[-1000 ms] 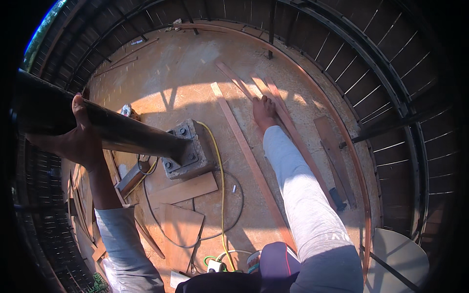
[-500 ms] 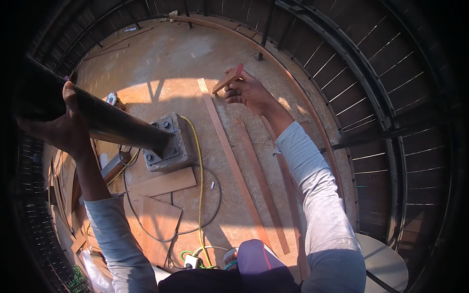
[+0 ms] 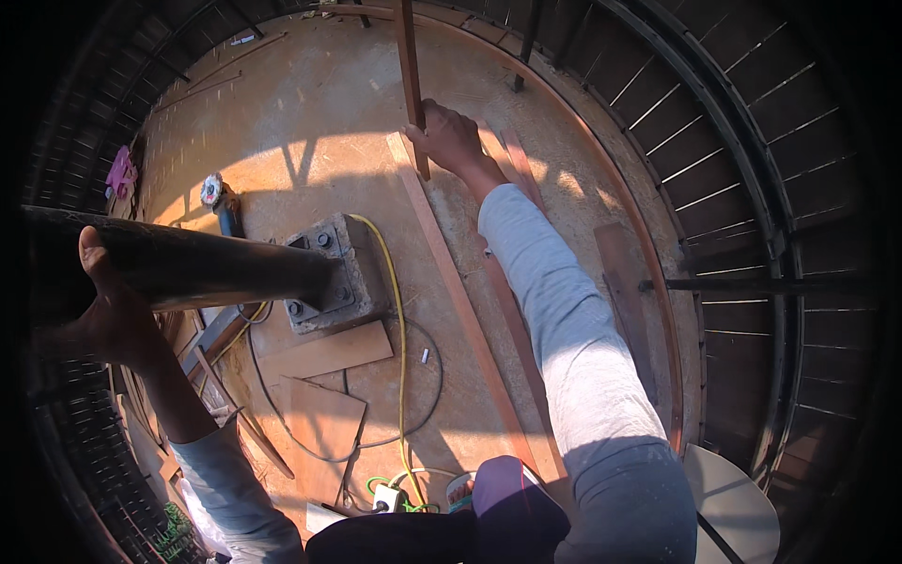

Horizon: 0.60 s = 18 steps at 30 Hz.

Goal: The person uses an angle grinder to sand or cut a thin strip of wood, then assists a second person in aligning and securing several curved wooden panels onto a metal frame within a circular structure.

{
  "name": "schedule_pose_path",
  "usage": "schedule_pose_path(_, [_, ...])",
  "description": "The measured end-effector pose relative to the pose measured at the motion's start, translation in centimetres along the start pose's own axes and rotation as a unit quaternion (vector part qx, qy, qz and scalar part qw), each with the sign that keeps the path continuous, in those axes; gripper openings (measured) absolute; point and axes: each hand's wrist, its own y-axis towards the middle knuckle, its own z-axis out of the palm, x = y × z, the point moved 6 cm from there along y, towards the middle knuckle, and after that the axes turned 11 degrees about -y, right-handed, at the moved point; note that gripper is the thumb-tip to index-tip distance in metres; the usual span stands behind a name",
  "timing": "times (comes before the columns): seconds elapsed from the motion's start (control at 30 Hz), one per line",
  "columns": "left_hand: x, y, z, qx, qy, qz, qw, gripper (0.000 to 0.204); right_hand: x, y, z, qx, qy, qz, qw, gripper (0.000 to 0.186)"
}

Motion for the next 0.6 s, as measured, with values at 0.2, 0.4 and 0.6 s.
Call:
schedule_pose_path(0.2, [0.2, 1.3, 0.4, 0.018, -0.020, 0.055, 0.998, 0.053, -5.0, -2.2, -1.4, 0.097, -0.147, 0.053, 0.983, 0.058])
schedule_pose_path(0.4, [1.1, 1.5, 0.3, 0.032, -0.033, 0.075, 0.996, 0.032, -8.6, -4.5, 4.8, 0.091, -0.133, 0.092, 0.983, 0.056])
schedule_pose_path(0.6, [1.6, 1.7, -0.7, 0.033, -0.060, 0.053, 0.996, 0.026, -9.0, -5.0, 7.3, 0.096, -0.164, 0.068, 0.979, 0.051])
